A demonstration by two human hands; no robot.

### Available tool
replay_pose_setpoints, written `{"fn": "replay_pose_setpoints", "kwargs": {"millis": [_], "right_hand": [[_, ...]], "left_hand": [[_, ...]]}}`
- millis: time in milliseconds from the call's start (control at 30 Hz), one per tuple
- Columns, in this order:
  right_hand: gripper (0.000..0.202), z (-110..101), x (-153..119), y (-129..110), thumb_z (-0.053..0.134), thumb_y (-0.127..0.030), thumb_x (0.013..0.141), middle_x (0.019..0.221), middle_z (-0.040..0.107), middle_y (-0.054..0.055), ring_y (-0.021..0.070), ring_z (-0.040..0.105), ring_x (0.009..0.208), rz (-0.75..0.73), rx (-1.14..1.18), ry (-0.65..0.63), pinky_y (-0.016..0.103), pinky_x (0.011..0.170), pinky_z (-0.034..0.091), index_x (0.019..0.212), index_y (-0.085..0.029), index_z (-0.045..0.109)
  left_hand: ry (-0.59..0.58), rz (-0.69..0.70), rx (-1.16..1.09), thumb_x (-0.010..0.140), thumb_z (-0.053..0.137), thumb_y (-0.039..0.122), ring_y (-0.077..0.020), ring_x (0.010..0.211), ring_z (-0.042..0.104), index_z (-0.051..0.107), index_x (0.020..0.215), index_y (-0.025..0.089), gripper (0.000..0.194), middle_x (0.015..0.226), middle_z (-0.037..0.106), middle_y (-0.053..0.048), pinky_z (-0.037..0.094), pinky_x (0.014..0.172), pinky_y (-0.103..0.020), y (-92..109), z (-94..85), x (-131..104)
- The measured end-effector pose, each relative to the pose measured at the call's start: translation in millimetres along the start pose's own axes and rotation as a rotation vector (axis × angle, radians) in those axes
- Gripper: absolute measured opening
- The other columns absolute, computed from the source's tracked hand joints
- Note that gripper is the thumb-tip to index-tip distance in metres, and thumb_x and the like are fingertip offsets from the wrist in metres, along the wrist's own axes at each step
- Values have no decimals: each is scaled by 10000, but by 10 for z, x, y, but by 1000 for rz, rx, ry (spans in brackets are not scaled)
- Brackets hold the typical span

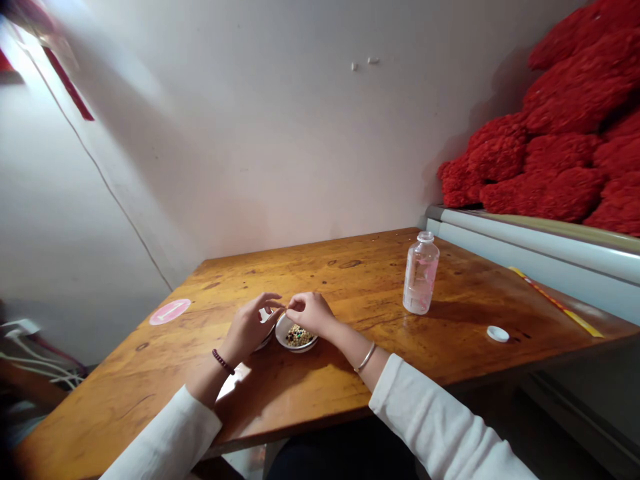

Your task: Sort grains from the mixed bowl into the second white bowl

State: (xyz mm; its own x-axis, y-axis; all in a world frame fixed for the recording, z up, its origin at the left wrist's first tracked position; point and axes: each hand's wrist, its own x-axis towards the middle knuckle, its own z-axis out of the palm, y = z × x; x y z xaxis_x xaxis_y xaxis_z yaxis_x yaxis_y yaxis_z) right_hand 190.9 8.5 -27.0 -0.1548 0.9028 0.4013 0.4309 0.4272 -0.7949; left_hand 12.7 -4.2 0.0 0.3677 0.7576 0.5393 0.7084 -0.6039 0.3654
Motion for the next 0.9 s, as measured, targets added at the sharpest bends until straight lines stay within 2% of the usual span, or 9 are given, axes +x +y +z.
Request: {"fn": "replay_pose_setpoints", "kwargs": {"millis": [300, 400, 500, 667, 900], "right_hand": [[180, 5, 5, 16, 657, -326, 753, 792, 748, 44, 173, 682, 745, 21, 52, -32, 258, 690, 492, 804, -181, 751], [179, 9, 6, 18, 643, -305, 768, 828, 753, 44, 175, 690, 779, 22, 75, -36, 259, 717, 499, 835, -182, 755], [206, 4, 11, 26, 581, -291, 819, 828, 753, 46, 167, 695, 790, 9, 121, -31, 251, 731, 503, 822, -176, 752], [347, -4, 33, 59, 463, -363, 907, 834, 750, 54, 163, 698, 764, 26, 183, -19, 247, 697, 512, 867, -173, 751], [232, 0, 10, 33, 624, -356, 809, 858, 753, 56, 174, 685, 782, -30, 110, -61, 262, 716, 502, 871, -172, 751]], "left_hand": [[51, 3, 33, 876, 599, 328, -156, 807, 661, 591, 1076, 254, 214, 904, 746, 14, 504, 736, -274, -15, 1, 7], [70, 9, 36, 873, 608, 332, -157, 796, 656, 585, 1075, 250, 219, 887, 745, 15, 500, 719, -271, -21, 10, 8], [82, 9, 30, 874, 612, 330, -157, 798, 659, 584, 1065, 246, 210, 882, 746, 12, 501, 723, -273, -31, 16, 10], [81, 2, 16, 872, 618, 333, -154, 811, 667, 575, 1069, 245, 219, 908, 748, 8, 509, 743, -276, -34, 16, 12], [74, -24, 23, 873, 600, 335, -168, 827, 667, 579, 1074, 249, 220, 909, 748, 0, 508, 747, -286, -23, 6, 9]]}}
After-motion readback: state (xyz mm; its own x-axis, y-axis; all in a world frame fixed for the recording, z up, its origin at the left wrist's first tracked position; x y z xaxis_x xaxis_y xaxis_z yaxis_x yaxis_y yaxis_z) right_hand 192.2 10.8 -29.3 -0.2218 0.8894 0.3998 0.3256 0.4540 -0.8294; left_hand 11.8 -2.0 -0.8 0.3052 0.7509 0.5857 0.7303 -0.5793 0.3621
